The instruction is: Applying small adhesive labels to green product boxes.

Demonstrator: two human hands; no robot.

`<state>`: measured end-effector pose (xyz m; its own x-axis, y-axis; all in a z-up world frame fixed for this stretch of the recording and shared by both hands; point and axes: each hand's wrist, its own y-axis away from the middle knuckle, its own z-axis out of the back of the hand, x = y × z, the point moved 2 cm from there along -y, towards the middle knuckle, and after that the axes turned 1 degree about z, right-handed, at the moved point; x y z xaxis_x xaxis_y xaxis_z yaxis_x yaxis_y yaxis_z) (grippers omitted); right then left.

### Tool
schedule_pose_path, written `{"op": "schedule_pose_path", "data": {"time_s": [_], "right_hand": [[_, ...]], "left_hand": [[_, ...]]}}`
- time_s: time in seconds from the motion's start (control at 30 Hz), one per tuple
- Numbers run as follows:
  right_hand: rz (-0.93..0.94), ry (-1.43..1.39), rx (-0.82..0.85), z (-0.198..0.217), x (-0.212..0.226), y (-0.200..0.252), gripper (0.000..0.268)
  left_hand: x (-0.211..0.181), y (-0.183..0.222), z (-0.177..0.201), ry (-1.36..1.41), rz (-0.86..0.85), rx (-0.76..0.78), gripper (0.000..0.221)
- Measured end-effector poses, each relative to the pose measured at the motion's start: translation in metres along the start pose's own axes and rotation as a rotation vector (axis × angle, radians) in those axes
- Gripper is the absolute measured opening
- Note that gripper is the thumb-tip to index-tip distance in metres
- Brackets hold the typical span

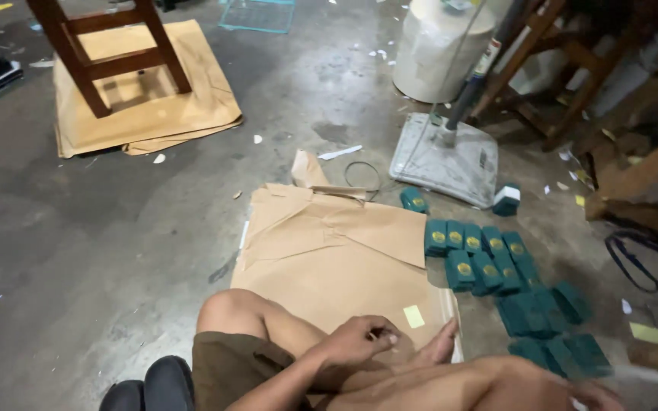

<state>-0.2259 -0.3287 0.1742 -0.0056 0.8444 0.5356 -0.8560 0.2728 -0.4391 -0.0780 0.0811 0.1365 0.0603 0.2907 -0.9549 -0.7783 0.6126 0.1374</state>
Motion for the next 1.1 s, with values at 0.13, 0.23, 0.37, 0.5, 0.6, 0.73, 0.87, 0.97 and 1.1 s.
{"op": "schedule_pose_path", "data": {"time_s": [0.13, 0.23, 0.37, 0.5, 0.6, 0.73, 0.87, 0.97, 1.1], "right_hand": [[0.263, -0.102, -0.097, -0.125, 0.164, -0.037, 0.032], [0.257, -0.15, 0.1, -0.172, 0.21, -0.038, 0.034], [-0.04, -0.263, 0.603, -0.21, 0.243, -0.049, 0.051], [-0.296, -0.721, 0.709, -0.305, 0.136, -0.005, 0.042], [-0.577, -0.697, 0.854, -0.321, 0.115, 0.025, 0.037], [-0.656, -0.822, 0.792, -0.303, 0.14, 0.017, 0.023], [-0.525, -0.779, 0.78, -0.323, 0.117, 0.02, 0.022], [-0.834, -0.816, 0.739, -0.296, 0.149, 0.002, 0.028], [-0.295, -0.867, 0.589, -0.301, 0.149, 0.004, 0.03]], "left_hand": [[-0.008, 0.0, 0.004, 0.266, 0.051, 0.104, 0.036], [0.033, -0.016, 0.002, 0.488, 0.105, 0.093, 0.035], [0.119, -0.05, 0.008, 0.683, 0.114, -0.223, 0.03], [0.129, -0.042, 0.042, 0.434, 0.207, -0.471, 0.026], [0.134, -0.038, 0.041, 0.773, 0.389, -0.583, 0.021], [0.134, -0.049, 0.031, 0.681, 0.297, -0.559, 0.025], [0.146, -0.055, 0.027, 0.566, 0.21, -0.57, 0.026], [0.134, -0.047, 0.034, 0.439, 0.239, -0.642, 0.022], [0.129, -0.041, 0.034, 0.492, 0.23, -0.702, 0.015]]}}
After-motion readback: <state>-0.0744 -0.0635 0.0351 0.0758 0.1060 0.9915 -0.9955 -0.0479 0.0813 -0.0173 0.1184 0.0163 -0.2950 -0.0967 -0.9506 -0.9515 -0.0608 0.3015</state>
